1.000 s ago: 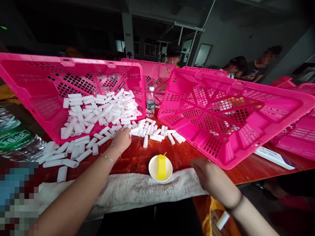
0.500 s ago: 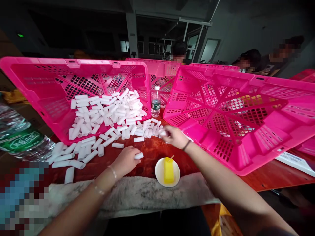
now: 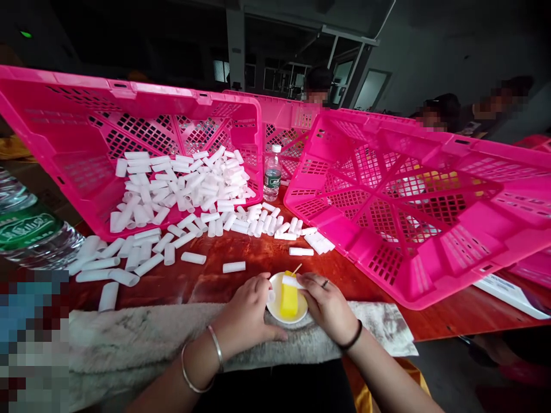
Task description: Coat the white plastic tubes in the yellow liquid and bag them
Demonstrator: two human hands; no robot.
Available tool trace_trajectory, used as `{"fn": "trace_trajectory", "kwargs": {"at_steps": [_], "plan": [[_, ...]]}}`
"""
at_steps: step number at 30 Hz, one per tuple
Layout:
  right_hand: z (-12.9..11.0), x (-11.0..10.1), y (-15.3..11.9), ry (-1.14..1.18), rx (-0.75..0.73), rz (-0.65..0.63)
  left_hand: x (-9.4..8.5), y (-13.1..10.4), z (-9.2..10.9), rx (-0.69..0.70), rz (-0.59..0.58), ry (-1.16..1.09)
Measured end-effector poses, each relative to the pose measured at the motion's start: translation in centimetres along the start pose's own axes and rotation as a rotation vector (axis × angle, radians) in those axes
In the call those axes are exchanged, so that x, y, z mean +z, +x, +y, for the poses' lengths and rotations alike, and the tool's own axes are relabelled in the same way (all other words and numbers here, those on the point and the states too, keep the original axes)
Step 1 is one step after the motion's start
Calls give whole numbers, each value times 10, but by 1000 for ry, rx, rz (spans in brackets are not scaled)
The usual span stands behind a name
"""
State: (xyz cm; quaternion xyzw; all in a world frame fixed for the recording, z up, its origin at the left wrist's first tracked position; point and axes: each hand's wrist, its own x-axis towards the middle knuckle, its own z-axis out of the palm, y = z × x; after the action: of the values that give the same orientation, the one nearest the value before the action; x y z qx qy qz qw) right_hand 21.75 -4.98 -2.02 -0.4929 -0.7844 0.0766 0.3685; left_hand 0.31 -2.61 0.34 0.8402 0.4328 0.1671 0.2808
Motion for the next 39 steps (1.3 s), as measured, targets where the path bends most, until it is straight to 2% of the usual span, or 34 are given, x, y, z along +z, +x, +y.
{"fn": "trace_trajectory", "kwargs": {"at_steps": [4,7,9,10,13,15,18,20,23,25,27,30,32,35,39], "plan": [[6,-3,-6,103,-54,-16,6,2,1,23,59,-24],[6,-8,-10,262,87,-59,6,2,0,29,68,-74],[6,-11,-11,287,171,-69,7,2,-1,27,83,-109],[5,-12,-12,271,168,-71,8,2,-2,27,94,-121],[3,-14,-16,214,35,-77,9,2,-3,31,113,-124],[1,-14,-20,253,15,-90,9,2,-3,26,116,-104],[-3,-12,-23,389,170,-101,8,2,-3,9,115,-87],[-6,-11,-24,381,242,-88,8,2,-3,5,112,-85],[-9,-12,-25,246,120,-70,8,2,-3,15,117,-76],[-11,-14,-27,248,48,-88,8,2,-3,16,117,-67],[-12,-14,-28,346,110,-99,8,3,-3,13,112,-71],[-14,-12,-31,410,235,-39,7,3,-3,22,116,-77],[-14,-11,-31,331,170,3,8,3,-3,28,122,-66],[-13,-11,-30,277,51,-2,8,3,-4,26,112,-57],[-13,-12,-29,432,240,-54,7,3,-3,16,101,-65]]}}
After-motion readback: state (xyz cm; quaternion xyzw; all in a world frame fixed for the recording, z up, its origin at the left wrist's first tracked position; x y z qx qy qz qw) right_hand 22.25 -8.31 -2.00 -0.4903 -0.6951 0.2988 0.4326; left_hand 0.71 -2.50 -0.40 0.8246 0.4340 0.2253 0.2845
